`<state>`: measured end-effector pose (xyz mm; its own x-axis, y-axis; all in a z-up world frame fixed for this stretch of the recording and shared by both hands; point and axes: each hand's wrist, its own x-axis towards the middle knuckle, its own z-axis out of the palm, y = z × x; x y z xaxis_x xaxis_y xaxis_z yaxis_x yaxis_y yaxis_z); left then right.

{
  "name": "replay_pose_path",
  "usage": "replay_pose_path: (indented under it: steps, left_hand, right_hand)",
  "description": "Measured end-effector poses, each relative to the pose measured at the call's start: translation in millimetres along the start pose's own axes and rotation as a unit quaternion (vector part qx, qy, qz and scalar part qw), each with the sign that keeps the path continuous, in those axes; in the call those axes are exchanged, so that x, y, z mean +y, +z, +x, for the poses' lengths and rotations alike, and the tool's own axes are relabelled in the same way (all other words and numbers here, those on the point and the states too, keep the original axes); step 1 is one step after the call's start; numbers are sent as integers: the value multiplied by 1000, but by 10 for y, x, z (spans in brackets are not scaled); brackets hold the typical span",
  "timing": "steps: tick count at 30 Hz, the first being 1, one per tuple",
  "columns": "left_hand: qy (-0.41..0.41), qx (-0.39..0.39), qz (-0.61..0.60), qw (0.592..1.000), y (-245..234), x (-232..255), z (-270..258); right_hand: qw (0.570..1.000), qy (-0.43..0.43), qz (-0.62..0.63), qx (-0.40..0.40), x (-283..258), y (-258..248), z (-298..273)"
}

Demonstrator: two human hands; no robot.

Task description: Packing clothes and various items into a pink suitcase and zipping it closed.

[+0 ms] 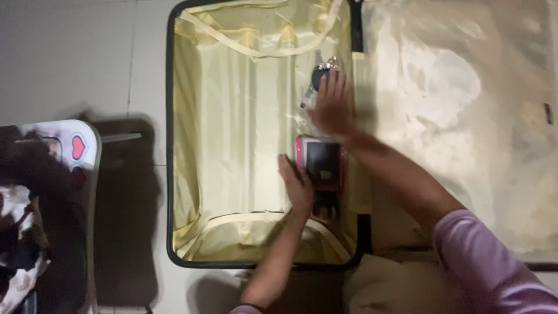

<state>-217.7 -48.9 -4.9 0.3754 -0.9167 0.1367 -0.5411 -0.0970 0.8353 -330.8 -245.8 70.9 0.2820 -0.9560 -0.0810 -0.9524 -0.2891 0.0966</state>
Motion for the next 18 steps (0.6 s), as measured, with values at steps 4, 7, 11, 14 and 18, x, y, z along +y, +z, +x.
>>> replay_pose_path:
  steps: [4, 7, 11, 14, 18]
  left_hand:
    - [13, -46, 1, 999, 177, -100, -122]
    - [9, -56, -21, 998, 104, -167, 3]
    - [33, -39, -20, 999, -323, -98, 230]
    - [-2, -79, -6, 997, -563, -49, 355]
    - [5, -70, 9, 997, -665, -14, 287]
  right_hand:
    - [992, -67, 105, -21, -240, 379, -564]
    - [970, -67, 199, -123, -378, 323, -891]
    - [965, -74, 209, -138, -368, 385, -981]
    - [948, -68, 263, -166, -342, 279, -985]
    - [937, -74, 296, -170, -366, -18, -1049]
